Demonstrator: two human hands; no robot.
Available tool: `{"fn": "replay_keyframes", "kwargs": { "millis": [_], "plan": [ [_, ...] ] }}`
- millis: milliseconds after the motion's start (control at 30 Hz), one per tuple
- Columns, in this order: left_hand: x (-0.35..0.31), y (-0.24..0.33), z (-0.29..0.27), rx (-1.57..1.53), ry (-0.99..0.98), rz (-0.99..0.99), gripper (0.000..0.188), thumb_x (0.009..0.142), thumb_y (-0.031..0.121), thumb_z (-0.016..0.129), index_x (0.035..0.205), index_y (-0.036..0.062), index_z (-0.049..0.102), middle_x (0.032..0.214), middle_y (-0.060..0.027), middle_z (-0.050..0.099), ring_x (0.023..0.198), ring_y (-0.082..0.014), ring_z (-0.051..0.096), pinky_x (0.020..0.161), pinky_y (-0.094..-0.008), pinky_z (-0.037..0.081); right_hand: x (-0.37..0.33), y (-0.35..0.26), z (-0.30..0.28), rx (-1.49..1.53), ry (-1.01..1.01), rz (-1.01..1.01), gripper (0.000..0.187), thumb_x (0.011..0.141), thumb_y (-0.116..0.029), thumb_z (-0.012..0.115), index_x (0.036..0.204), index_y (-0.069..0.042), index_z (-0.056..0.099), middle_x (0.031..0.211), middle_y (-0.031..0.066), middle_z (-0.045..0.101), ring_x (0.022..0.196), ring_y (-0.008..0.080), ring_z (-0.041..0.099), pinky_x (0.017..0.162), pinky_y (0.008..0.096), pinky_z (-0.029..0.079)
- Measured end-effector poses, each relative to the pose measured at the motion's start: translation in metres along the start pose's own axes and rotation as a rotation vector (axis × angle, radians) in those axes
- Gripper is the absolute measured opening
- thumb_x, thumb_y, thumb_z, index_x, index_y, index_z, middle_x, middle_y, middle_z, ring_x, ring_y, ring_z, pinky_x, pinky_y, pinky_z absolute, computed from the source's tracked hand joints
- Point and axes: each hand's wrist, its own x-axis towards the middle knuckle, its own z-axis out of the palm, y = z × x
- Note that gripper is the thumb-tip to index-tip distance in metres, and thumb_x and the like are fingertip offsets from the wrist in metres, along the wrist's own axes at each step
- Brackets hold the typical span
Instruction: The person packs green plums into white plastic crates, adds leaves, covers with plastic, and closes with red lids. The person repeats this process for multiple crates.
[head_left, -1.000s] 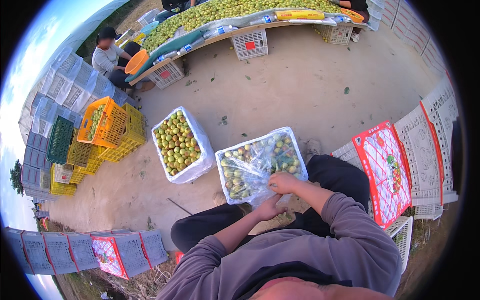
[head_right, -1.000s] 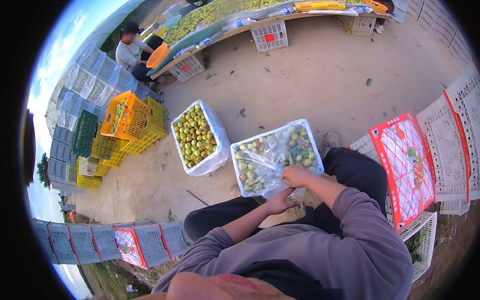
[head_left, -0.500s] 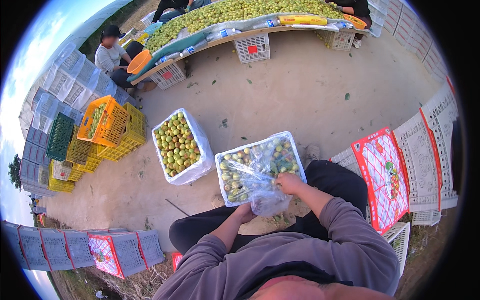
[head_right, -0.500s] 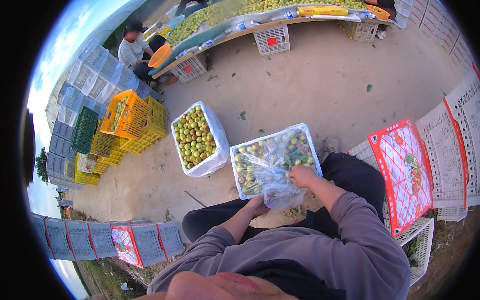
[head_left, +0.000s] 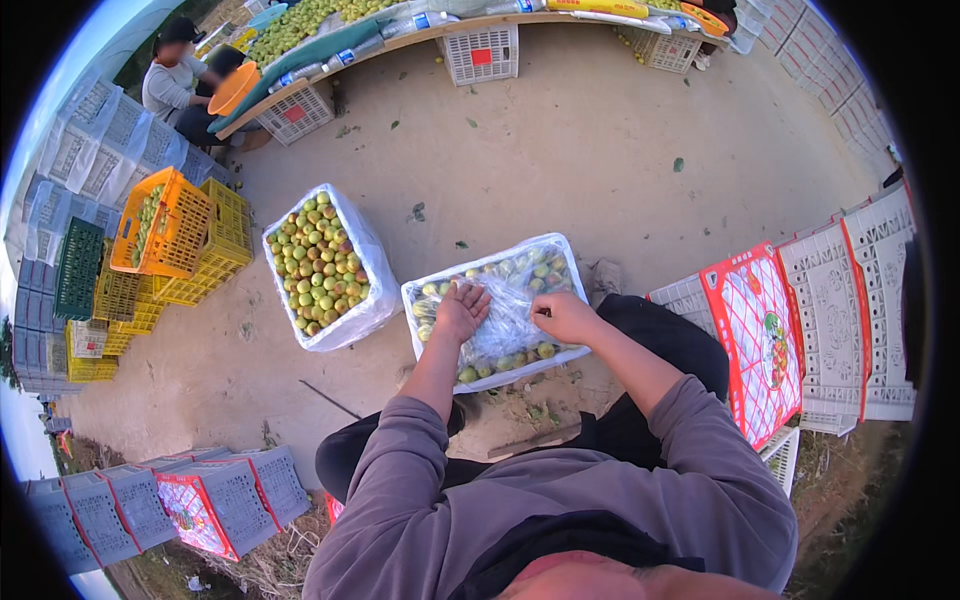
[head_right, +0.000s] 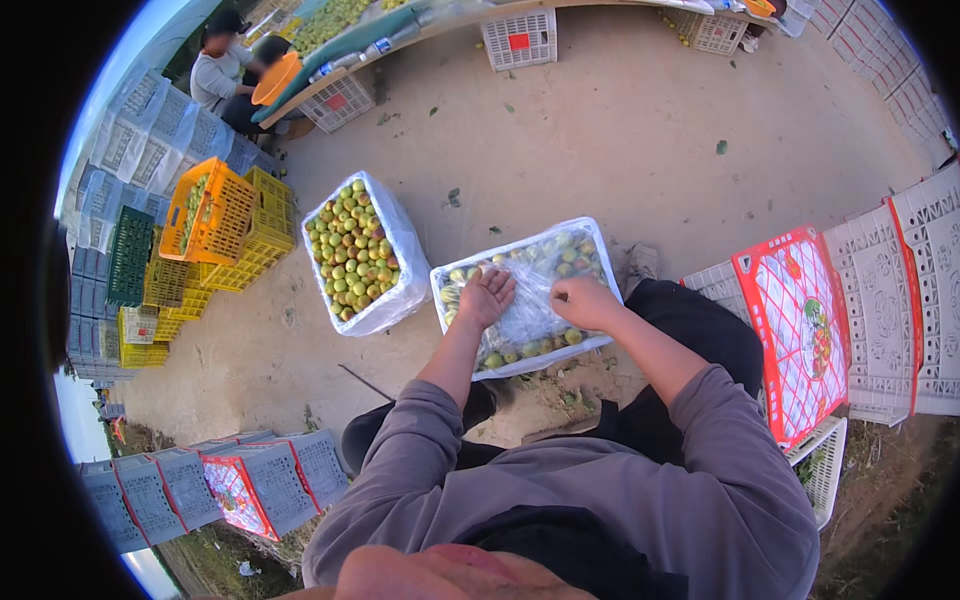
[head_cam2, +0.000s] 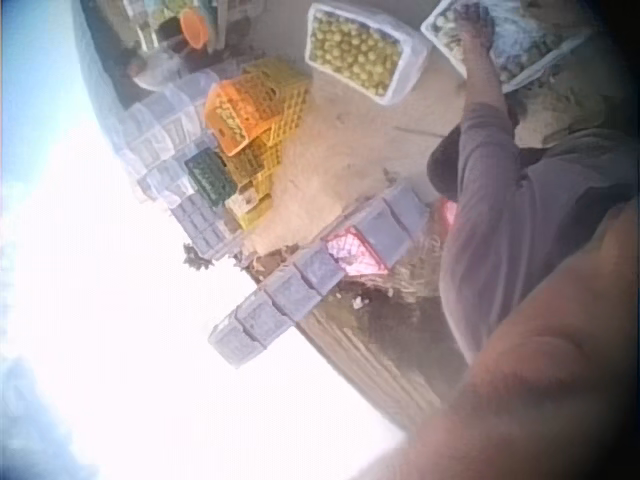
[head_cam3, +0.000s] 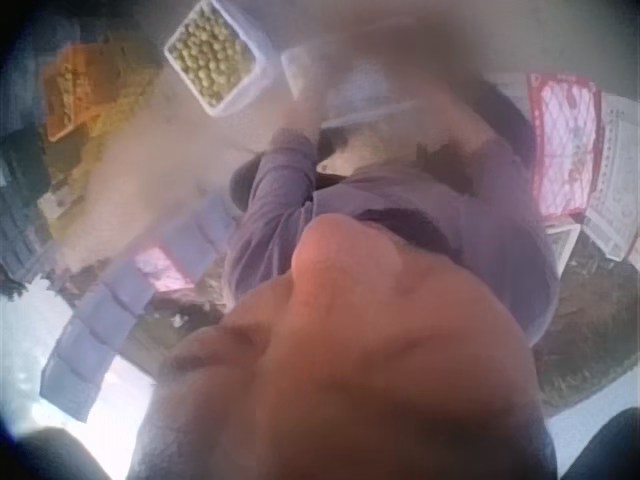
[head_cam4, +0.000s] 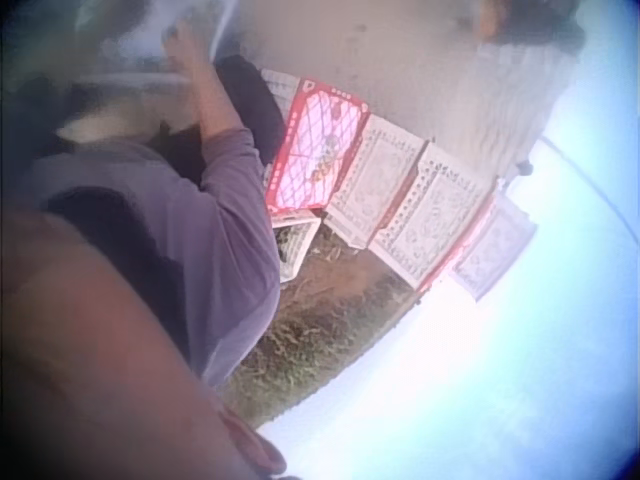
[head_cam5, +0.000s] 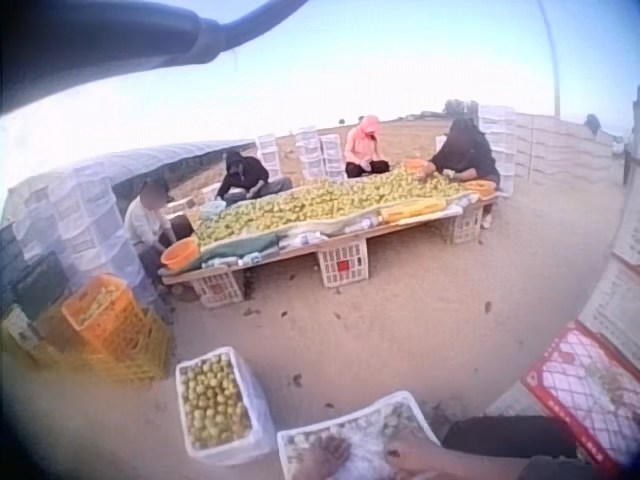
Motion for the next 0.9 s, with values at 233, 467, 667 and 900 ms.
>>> {"fn": "replay_keyframes", "kwargs": {
  "millis": [233, 467, 667, 900],
  "plan": [
    [-0.005, 0.064, -0.054, 0.205, -0.055, 0.109, 0.056, 0.106, 0.042, 0.048, 0.146, 0.003, 0.046, 0.136, -0.0084, 0.062, 0.115, -0.0257, 0.064, 0.096, -0.0398, 0.052, 0.048, 0.023, 0.043, 0.858, -0.236, 0.37, 0.065, 0.097, -0.02, 0.066, 0.155, -0.012, 0.037, 0.1, 0.0107, 0.073, 0.075, 0.0172, 0.068, 0.065, 0.0308, 0.054],
    [-0.019, 0.052, -0.193, 0.412, 0.578, 0.223, 0.05, 0.097, 0.037, 0.059, 0.142, 0.0158, 0.054, 0.128, -0.0019, 0.061, 0.112, -0.0172, 0.057, 0.09, -0.0375, 0.046, 0.105, 0.108, -0.019, 0.933, 0.251, 0.297, 0.036, 0.097, -0.014, 0.061, 0.13, -0.003, 0.062, 0.092, 0.0105, 0.072, 0.071, 0.0133, 0.065, 0.057, 0.0286, 0.05],
    [-0.011, -0.016, -0.179, 0.078, -0.126, -0.202, 0.054, 0.103, 0.042, 0.051, 0.145, 0.0088, 0.05, 0.142, -0.0114, 0.057, 0.128, -0.0313, 0.057, 0.105, -0.0504, 0.05, 0.053, 0.205, 0.034, 0.405, 0.679, 0.778, 0.051, 0.09, -0.027, 0.07, 0.133, -0.001, 0.063, 0.11, 0.018, 0.073, 0.103, 0.0291, 0.07, 0.086, 0.0395, 0.054],
    [-0.002, -0.013, -0.197, 0.388, 0.179, -0.068, 0.052, 0.103, 0.038, 0.051, 0.144, 0.0045, 0.05, 0.141, -0.0132, 0.058, 0.128, -0.0328, 0.057, 0.107, -0.0516, 0.049, 0.035, 0.26, 0.095, 0.566, 0.193, 0.876, 0.026, 0.092, -0.023, 0.065, 0.1, -0.001, 0.077, 0.095, 0.0149, 0.074, 0.082, 0.0268, 0.072, 0.068, 0.0409, 0.056]
  ]
}}
